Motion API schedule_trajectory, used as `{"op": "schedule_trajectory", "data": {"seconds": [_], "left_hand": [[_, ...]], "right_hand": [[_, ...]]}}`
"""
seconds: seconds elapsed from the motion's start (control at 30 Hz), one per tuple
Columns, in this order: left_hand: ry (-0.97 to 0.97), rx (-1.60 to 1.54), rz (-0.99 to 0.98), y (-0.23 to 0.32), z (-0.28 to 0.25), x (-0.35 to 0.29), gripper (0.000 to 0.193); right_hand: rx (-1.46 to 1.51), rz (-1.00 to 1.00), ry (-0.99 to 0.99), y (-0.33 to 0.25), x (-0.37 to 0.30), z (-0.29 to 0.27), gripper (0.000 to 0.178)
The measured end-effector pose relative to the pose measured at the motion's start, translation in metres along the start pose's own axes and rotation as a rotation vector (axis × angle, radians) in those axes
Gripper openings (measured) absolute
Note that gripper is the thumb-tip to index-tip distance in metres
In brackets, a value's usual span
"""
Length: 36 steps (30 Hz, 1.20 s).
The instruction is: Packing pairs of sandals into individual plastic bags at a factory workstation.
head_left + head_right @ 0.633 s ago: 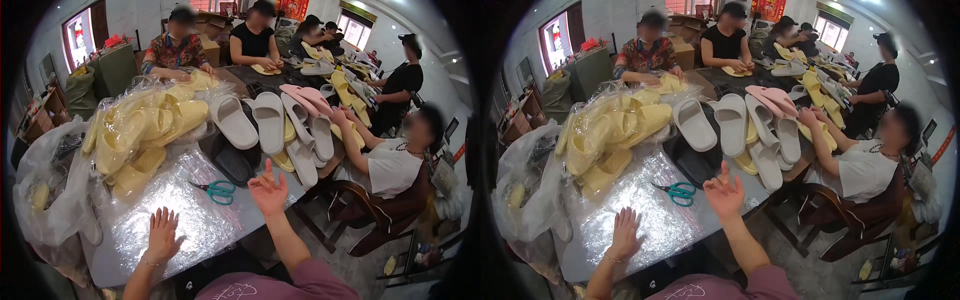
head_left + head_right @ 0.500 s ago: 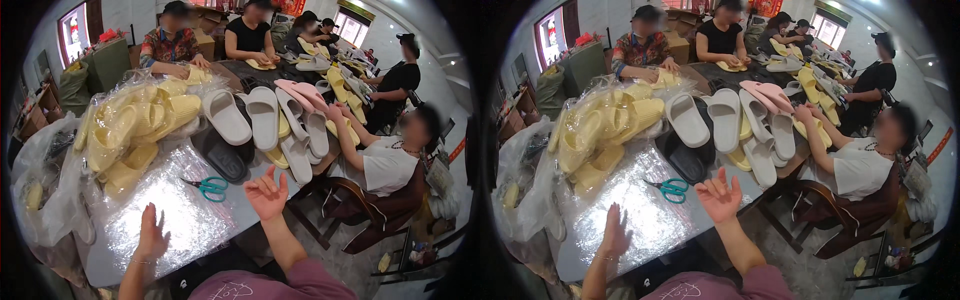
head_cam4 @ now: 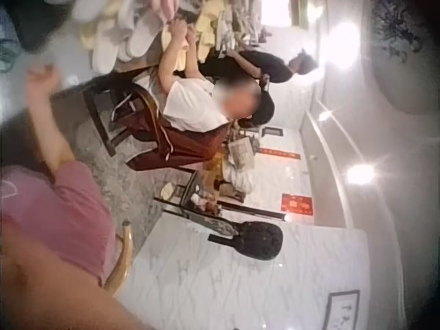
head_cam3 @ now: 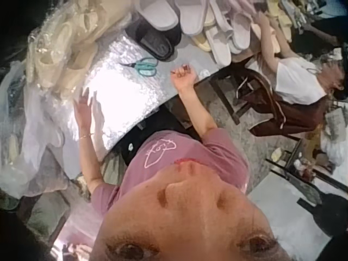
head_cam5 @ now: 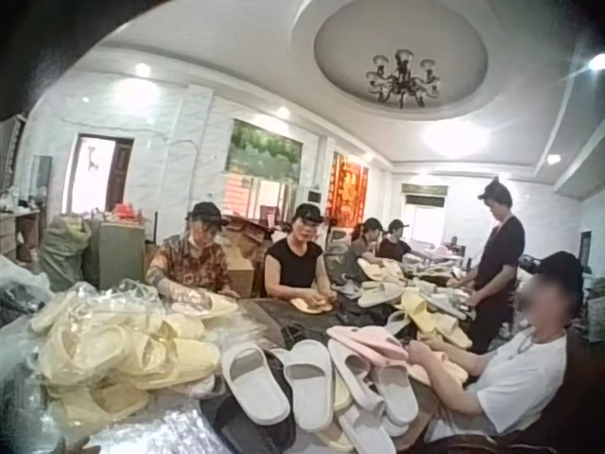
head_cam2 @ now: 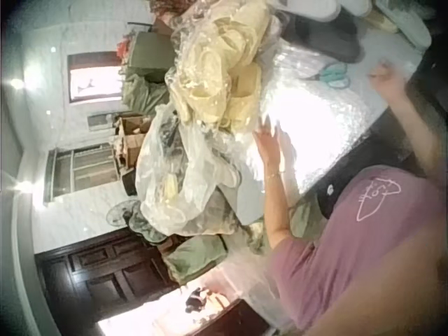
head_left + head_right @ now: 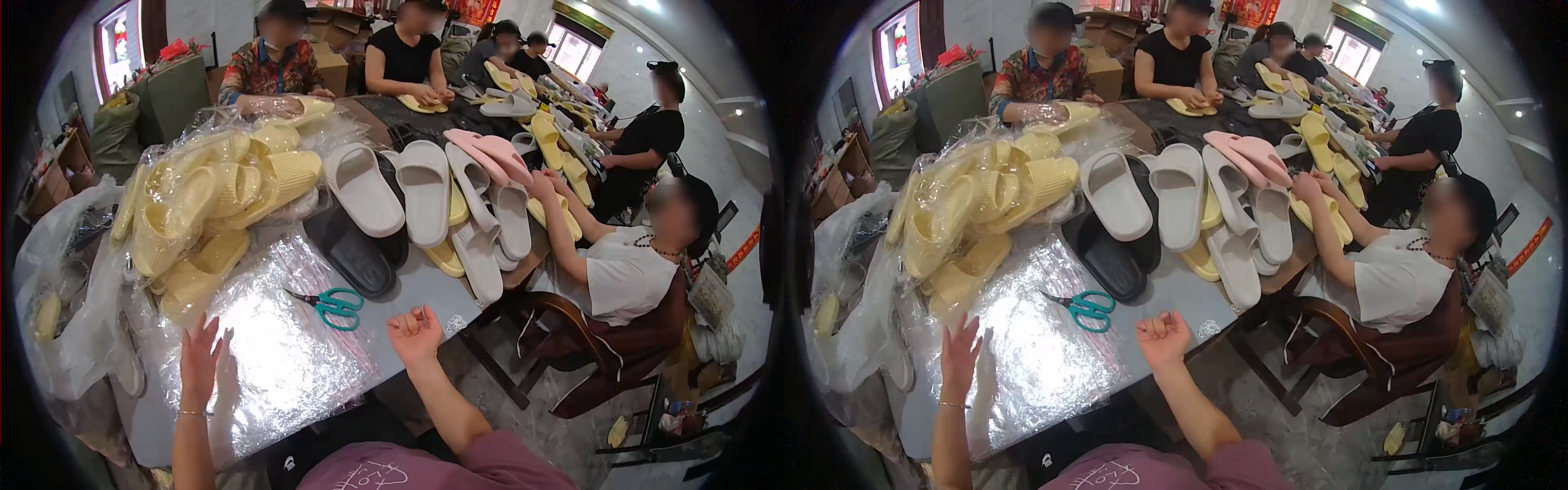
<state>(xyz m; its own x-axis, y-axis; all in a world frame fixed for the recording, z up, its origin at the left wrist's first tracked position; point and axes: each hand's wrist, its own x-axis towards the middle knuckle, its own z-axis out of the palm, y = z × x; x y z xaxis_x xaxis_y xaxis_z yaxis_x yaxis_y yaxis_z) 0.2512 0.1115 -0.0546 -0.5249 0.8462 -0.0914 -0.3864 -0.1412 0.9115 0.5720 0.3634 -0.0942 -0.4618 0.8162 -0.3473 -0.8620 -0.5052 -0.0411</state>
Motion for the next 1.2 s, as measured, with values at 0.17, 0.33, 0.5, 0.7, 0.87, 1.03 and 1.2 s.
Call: {"op": "schedule_trajectory", "data": {"seconds": [0.17,0.33,0.5,0.7,0.87,1.03,1.2], "left_hand": [[0.143,-0.402,0.012,0.052,-0.009,0.046,0.07],[0.155,-0.582,0.053,0.069,-0.001,0.094,0.086],[0.278,-0.693,0.012,0.071,-0.001,0.119,0.096],[0.386,-0.775,0.091,0.084,-0.031,0.151,0.066],[0.302,-0.706,0.245,0.078,-0.027,0.142,0.033],[0.052,-0.593,0.221,0.063,0.013,0.072,0.029],[0.353,-0.091,0.28,0.031,0.094,-0.041,0.038]], "right_hand": [[0.082,0.022,0.169,0.006,-0.001,0.012,0.035],[0.055,0.044,-0.091,0.012,-0.028,0.047,0.04],[-0.009,-0.033,0.113,0.018,-0.014,0.022,0.041],[-0.066,-0.054,0.121,0.025,-0.007,0.014,0.04],[-0.143,0.0,0.018,0.034,-0.018,0.027,0.039],[-0.416,0.321,-0.452,0.062,-0.017,0.042,0.035],[-0.389,0.593,-0.523,0.104,-0.034,0.094,0.053]]}}
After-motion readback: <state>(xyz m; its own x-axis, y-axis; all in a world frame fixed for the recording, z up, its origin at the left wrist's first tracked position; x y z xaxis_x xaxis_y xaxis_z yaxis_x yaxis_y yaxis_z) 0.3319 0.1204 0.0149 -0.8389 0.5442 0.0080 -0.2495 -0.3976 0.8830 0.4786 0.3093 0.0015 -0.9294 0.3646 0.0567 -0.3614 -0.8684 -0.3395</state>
